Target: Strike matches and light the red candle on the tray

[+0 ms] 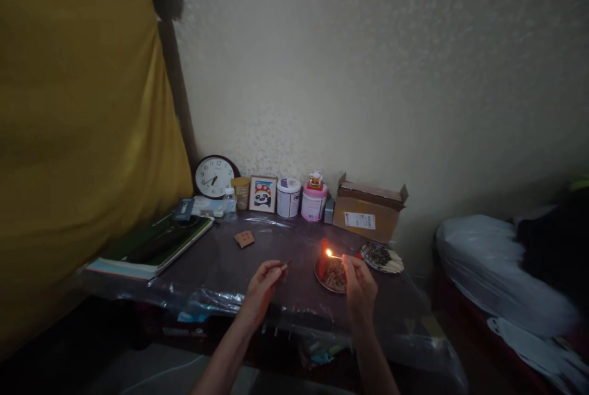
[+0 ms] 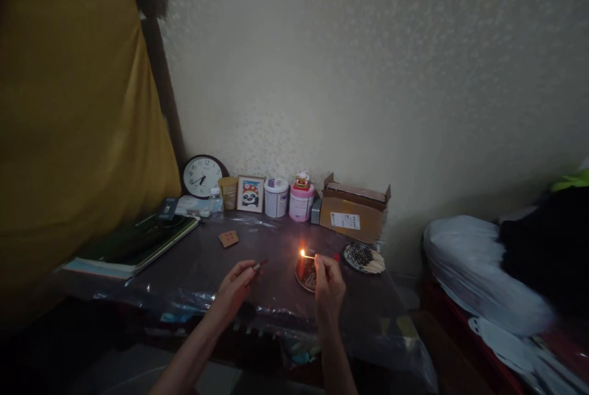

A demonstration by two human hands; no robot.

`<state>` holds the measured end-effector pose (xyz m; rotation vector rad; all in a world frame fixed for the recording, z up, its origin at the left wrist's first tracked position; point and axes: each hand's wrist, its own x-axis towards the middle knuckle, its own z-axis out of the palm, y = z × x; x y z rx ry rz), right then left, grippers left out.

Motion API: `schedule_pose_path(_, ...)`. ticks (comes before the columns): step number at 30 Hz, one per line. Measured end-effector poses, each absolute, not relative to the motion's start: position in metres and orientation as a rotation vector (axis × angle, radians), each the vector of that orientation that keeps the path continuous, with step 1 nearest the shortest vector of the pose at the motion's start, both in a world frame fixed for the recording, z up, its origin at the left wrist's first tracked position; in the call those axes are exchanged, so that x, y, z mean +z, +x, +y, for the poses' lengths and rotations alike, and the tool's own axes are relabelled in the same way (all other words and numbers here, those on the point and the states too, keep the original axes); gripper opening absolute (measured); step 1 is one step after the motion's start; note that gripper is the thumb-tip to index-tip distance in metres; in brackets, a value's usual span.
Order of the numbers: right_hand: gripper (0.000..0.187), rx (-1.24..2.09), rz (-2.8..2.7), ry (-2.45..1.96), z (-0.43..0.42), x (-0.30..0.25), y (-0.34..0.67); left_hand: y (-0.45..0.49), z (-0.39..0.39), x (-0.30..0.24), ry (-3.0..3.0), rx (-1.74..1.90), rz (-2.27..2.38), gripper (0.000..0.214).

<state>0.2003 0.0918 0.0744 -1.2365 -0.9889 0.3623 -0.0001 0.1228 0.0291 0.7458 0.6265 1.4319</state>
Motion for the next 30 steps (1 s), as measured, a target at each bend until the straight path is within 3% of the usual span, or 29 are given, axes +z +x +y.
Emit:
schedule_pose_path(15,0.029,0.397,-0.955,-1.147,0.121,0.105,0.202,-0.002,0.137,0.017,0.624,1.371,0.667,0.027)
schedule_pose_path(30,0.028,0.604,-0.825,-1.123,0.124,0.087,0.212,-0.003,0.134,0.014,0.638,1.366,0.642,0.025)
